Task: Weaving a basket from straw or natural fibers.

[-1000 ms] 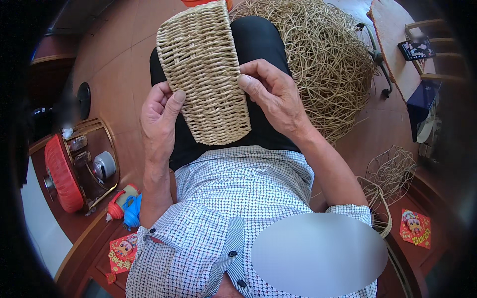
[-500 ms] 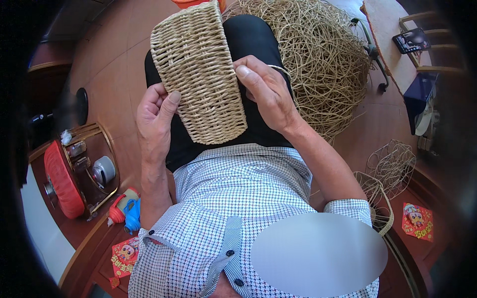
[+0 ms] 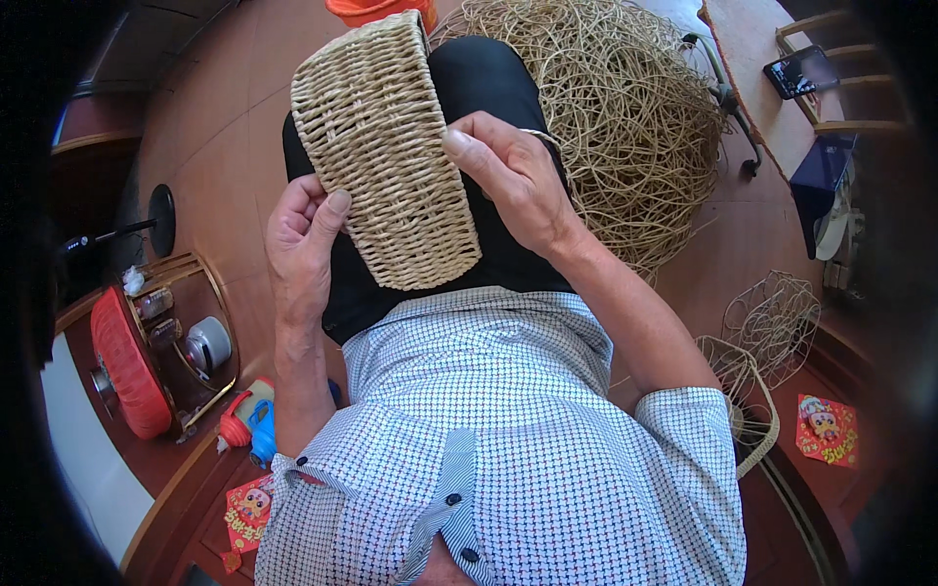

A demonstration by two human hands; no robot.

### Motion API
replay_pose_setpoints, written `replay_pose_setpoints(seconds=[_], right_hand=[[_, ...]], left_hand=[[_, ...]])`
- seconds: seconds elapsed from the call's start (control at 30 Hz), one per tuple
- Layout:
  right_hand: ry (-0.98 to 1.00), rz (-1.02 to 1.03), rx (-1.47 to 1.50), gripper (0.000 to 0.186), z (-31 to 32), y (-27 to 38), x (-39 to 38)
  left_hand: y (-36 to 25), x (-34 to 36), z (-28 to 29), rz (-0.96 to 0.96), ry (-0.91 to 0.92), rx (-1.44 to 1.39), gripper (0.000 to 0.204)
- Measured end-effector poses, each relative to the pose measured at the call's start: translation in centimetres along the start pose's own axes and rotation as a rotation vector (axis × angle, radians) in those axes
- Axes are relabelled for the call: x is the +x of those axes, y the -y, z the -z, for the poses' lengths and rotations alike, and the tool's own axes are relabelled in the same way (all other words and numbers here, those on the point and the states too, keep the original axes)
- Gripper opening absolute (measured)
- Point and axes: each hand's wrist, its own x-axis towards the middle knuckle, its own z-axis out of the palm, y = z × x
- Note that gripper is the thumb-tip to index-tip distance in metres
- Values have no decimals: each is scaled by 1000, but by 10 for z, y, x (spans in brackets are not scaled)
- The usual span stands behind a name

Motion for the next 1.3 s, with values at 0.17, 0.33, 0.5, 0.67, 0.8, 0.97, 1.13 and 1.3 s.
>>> replay_pose_setpoints(seconds=[0.17, 0.33, 0.5, 0.67, 0.8, 0.97, 1.13, 1.3], right_hand=[[-51, 123, -45, 34, -10, -8, 12], [-1, 131, -127, 34, 0, -11, 13], [8, 121, -71, 35, -11, 1, 16], [4, 6, 101, 37, -30, 3, 12], [15, -28, 220, 37, -29, -4, 10], [47, 3, 123, 37, -23, -7, 9], [-2, -24, 96, 38, -32, 5, 9], [-9, 4, 69, 32, -33, -1, 10]], left_hand=[[-1, 0, 1, -8, 2, -6, 27], [3, 0, -1, -29, -20, -13, 27], [-3, 9, 4, 22, 37, -54, 31], [-3, 9, -29, 66, -40, -218, 37], [-1, 10, -27, 57, 20, -281, 35], [0, 12, -19, 80, 91, -253, 35], [-7, 17, -21, 117, 70, -292, 37], [-3, 17, -26, 72, 43, -283, 37]])
